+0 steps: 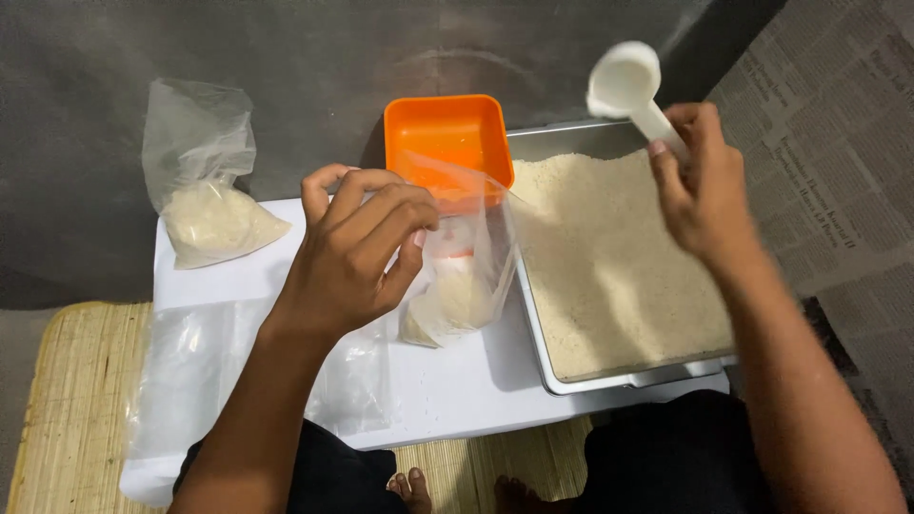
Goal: Scooping white powder from a large tray into small plastic bags using a measuring scoop.
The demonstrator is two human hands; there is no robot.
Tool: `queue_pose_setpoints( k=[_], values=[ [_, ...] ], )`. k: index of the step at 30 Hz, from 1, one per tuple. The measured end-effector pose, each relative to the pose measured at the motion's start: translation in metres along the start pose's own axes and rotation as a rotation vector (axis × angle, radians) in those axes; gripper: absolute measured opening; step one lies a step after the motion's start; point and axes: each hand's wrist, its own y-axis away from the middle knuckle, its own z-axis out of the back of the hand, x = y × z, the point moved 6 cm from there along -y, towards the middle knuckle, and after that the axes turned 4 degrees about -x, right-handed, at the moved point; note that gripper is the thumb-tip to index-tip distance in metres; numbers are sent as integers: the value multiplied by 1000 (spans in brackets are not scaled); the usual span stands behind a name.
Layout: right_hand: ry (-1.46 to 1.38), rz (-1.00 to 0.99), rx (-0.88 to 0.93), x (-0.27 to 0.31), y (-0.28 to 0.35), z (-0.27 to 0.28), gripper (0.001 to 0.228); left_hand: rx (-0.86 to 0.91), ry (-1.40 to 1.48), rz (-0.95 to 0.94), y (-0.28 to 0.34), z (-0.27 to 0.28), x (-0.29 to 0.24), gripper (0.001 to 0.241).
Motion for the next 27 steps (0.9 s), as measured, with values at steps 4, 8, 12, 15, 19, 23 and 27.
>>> queue_pose_setpoints(
  k=[4, 8, 12, 15, 19, 23, 27],
  values=[
    [276, -420, 509, -126, 40, -12, 62, -4, -7, -13, 1, -1, -2, 17],
    [36, -672, 1215, -136, 94, -48, 25, -31, -19, -6, -1, 1, -4, 18],
    [182, -408, 1318, -117, 104, -80, 16, -42, -21, -16, -1, -2, -5, 18],
    [286, -529, 1144, -115, 87, -77, 19, -27, -42, -22, -2, -2, -7, 21],
    [220, -490, 999, -144, 83, -74, 23, -20, -55, -3, 2, -3, -2, 19],
    [355, -585, 772, -156, 74, -53, 33, -35, -54, 5, 0, 0, -2, 18],
    [525, -563, 589, -184, 75, -47, 40, -20, -58, 10, 2, -3, 1, 19]
  ],
)
